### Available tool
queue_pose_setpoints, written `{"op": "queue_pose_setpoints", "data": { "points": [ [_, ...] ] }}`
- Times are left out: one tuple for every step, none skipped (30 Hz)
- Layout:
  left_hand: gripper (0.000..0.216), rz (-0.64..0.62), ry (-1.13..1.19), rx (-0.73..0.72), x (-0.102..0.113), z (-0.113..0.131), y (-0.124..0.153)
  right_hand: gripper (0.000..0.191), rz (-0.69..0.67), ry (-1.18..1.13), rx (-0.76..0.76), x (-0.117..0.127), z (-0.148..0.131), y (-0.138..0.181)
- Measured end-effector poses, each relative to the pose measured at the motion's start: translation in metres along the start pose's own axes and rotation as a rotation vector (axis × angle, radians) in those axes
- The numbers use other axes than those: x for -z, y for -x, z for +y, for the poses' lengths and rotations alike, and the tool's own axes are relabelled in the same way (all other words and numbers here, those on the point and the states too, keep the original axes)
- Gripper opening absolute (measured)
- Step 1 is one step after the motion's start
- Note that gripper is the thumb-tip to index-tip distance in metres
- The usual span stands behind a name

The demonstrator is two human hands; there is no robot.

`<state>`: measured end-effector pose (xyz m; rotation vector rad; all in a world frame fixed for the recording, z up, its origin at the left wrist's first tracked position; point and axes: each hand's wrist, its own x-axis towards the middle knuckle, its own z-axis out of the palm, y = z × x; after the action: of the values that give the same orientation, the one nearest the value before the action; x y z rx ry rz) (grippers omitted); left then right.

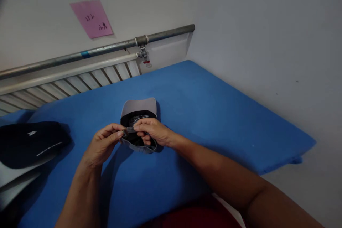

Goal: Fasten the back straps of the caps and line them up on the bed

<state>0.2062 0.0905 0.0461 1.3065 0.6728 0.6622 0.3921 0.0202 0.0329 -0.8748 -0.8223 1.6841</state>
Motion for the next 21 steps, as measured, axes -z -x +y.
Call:
{"op": "queue_pose_setpoints", "data": {
  "points": [
    [0.015, -0.005, 0.002, 0.001, -0.0003, -0.0006, -0.0002, 0.017, -0.009, -0.004, -0.009, 0.0002, 0.0004, -0.0003],
    [0.015, -0.009, 0.002, 0.003, -0.0006, -0.0011, -0.0003, 0.017, -0.019, -0.007, -0.019, 0.0004, 0.0007, -0.0006],
    [0.015, -0.011, 0.002, 0.005, -0.0011, -0.0015, -0.0005, 0.017, -0.029, -0.008, -0.029, 0.0006, 0.0010, -0.0008],
    [0.016, -0.015, 0.001, 0.009, -0.0015, -0.0017, -0.0006, 0.017, -0.038, -0.006, -0.038, 0.0006, 0.0011, -0.0011],
    [0.016, -0.019, 0.000, 0.014, -0.0020, -0.0018, -0.0007, 0.016, -0.046, -0.003, -0.047, 0.0005, 0.0010, -0.0012],
    [0.016, -0.024, -0.001, 0.020, -0.0025, -0.0017, -0.0007, 0.016, -0.051, 0.004, -0.058, 0.0004, 0.0008, -0.0013],
    [0.016, -0.030, -0.002, 0.026, -0.0029, -0.0014, -0.0006, 0.015, -0.054, 0.013, -0.070, 0.0002, 0.0005, -0.0012],
    [0.016, -0.037, -0.003, 0.029, -0.0033, -0.0011, -0.0005, 0.014, -0.056, 0.023, -0.080, 0.0000, 0.0000, -0.0011],
    [0.016, -0.043, -0.004, 0.032, -0.0036, -0.0006, -0.0004, 0.013, -0.057, 0.036, -0.087, 0.0000, -0.0005, -0.0009],
    [0.016, -0.051, -0.006, 0.035, -0.0039, -0.0002, -0.0003, 0.012, -0.058, 0.047, -0.090, 0.0001, -0.0011, -0.0006],
    [0.016, -0.059, -0.006, 0.038, -0.0042, 0.0002, -0.0003, 0.011, -0.062, 0.059, -0.092, 0.0004, -0.0017, -0.0004],
    [0.016, -0.068, -0.006, 0.043, -0.0044, 0.0006, -0.0003, 0.011, -0.067, 0.070, -0.093, 0.0008, -0.0023, 0.0000],
    [0.016, -0.076, -0.006, 0.051, -0.0045, 0.0009, -0.0004, 0.010, -0.075, 0.083, -0.095, 0.0014, -0.0028, 0.0003],
    [0.017, -0.084, -0.008, 0.060, -0.0047, 0.0012, -0.0004, 0.010, -0.083, 0.098, -0.098, 0.0019, -0.0033, 0.0006],
    [0.017, -0.090, -0.011, 0.069, -0.0048, 0.0014, -0.0005, 0.009, -0.090, 0.112, -0.098, 0.0023, -0.0038, 0.0010],
    [0.018, -0.093, -0.013, 0.076, -0.0050, 0.0016, -0.0005, 0.009, -0.094, 0.126, -0.096, 0.0024, -0.0042, 0.0014],
    [0.018, -0.095, -0.015, 0.083, -0.0052, 0.0017, -0.0005, 0.008, -0.093, 0.139, -0.090, 0.0023, -0.0045, 0.0019],
    [0.018, -0.095, -0.014, 0.087, -0.0054, 0.0019, -0.0004, 0.008, -0.089, 0.150, -0.082, 0.0017, -0.0048, 0.0024],
    [0.018, -0.096, -0.010, 0.090, -0.0057, 0.0020, -0.0003, 0.008, -0.086, 0.157, -0.073, 0.0009, -0.0051, 0.0030],
    [0.019, -0.099, -0.005, 0.092, -0.0059, 0.0021, -0.0002, 0.008, -0.085, 0.165, -0.064, -0.0001, -0.0054, 0.0037],
    [0.019, -0.100, 0.001, 0.092, -0.0061, 0.0023, -0.0001, 0.008, -0.084, 0.176, -0.054, -0.0012, -0.0058, 0.0044]
  ]
}}
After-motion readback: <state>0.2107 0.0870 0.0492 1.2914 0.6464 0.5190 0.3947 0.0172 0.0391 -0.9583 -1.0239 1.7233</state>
